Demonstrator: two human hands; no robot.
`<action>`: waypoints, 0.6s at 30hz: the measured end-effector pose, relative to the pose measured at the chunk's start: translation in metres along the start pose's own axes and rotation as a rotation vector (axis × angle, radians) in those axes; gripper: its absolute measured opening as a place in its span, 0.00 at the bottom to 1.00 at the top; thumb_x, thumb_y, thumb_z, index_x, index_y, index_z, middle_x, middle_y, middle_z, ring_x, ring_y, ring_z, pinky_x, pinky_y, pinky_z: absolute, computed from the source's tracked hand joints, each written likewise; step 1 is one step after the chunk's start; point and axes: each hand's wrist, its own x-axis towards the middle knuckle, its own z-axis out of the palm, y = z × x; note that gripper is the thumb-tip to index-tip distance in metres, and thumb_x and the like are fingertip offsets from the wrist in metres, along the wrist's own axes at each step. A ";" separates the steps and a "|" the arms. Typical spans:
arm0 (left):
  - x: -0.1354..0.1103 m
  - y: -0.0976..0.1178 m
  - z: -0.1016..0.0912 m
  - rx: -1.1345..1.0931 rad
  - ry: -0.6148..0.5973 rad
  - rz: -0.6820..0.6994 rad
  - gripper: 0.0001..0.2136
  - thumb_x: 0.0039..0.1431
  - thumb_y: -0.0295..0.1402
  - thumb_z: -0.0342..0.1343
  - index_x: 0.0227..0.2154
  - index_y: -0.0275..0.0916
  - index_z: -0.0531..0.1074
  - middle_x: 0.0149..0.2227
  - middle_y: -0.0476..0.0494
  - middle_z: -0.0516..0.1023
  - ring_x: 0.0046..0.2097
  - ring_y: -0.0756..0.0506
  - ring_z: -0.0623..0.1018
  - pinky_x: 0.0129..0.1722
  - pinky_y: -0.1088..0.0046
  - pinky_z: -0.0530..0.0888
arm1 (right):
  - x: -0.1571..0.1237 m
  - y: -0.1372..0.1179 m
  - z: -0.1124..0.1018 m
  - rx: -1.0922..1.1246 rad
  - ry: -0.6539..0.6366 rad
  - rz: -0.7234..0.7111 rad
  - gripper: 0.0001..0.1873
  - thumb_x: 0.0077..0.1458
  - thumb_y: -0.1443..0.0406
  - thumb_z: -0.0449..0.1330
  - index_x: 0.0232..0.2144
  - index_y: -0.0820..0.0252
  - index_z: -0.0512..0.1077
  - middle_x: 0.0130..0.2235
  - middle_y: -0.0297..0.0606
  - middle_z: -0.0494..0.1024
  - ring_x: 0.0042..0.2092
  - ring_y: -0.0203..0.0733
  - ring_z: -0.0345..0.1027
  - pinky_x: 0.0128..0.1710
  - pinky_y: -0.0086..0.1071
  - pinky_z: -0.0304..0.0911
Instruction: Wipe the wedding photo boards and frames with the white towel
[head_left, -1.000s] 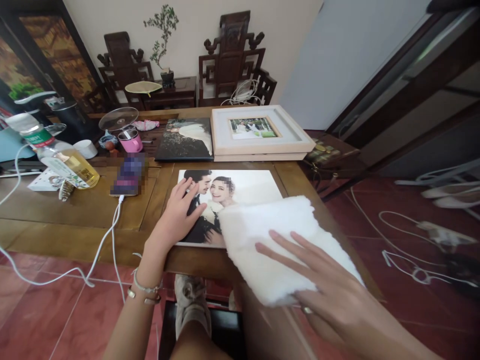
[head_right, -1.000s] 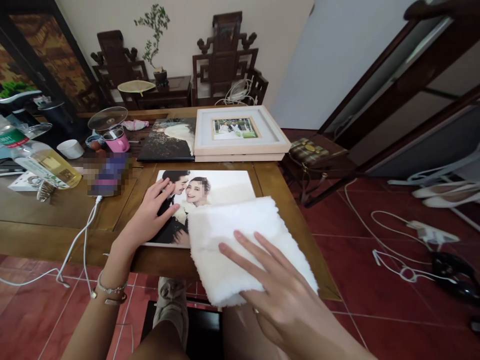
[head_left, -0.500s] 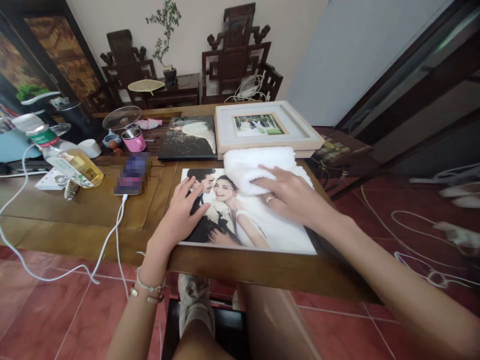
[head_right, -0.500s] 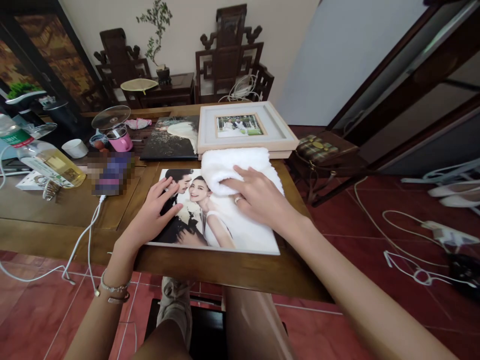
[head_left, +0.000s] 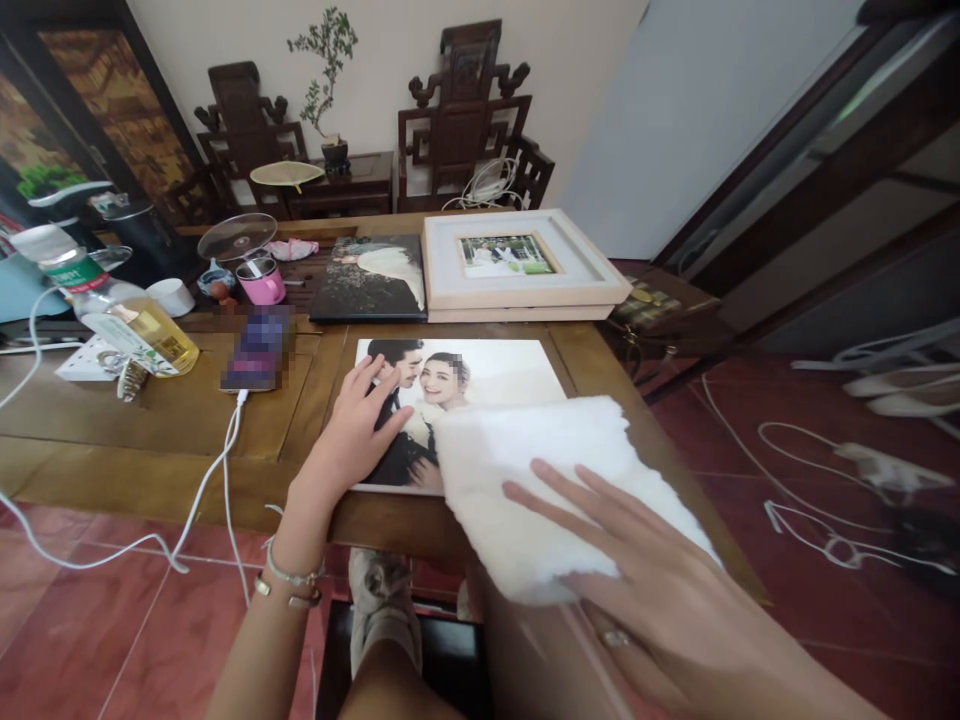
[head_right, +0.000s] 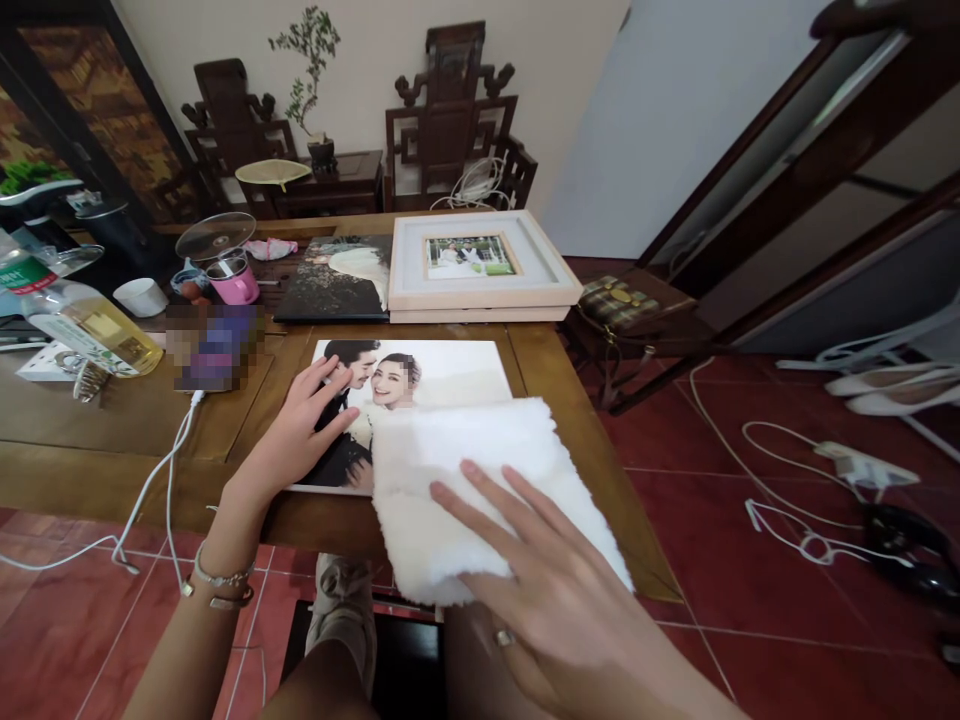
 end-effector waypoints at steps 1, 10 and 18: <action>0.000 0.000 0.000 0.002 -0.003 0.004 0.21 0.65 0.37 0.49 0.59 0.38 0.62 0.66 0.32 0.56 0.68 0.37 0.53 0.65 0.51 0.55 | 0.005 0.007 0.001 -0.010 -0.007 -0.005 0.15 0.40 0.77 0.50 0.26 0.58 0.72 0.61 0.43 0.67 0.66 0.56 0.49 0.59 0.57 0.57; -0.001 0.000 -0.001 -0.008 0.008 0.037 0.21 0.65 0.37 0.50 0.59 0.39 0.62 0.65 0.32 0.57 0.68 0.36 0.53 0.65 0.51 0.57 | 0.083 0.099 0.019 -0.191 -0.041 0.136 0.23 0.48 0.75 0.49 0.45 0.63 0.75 0.47 0.53 0.78 0.58 0.56 0.65 0.50 0.53 0.67; 0.000 -0.002 0.001 -0.015 0.010 0.013 0.22 0.65 0.37 0.49 0.59 0.36 0.62 0.66 0.30 0.56 0.68 0.36 0.53 0.65 0.51 0.55 | 0.062 0.070 0.017 -0.162 0.001 0.092 0.22 0.46 0.75 0.50 0.41 0.61 0.76 0.49 0.49 0.78 0.59 0.57 0.64 0.54 0.55 0.64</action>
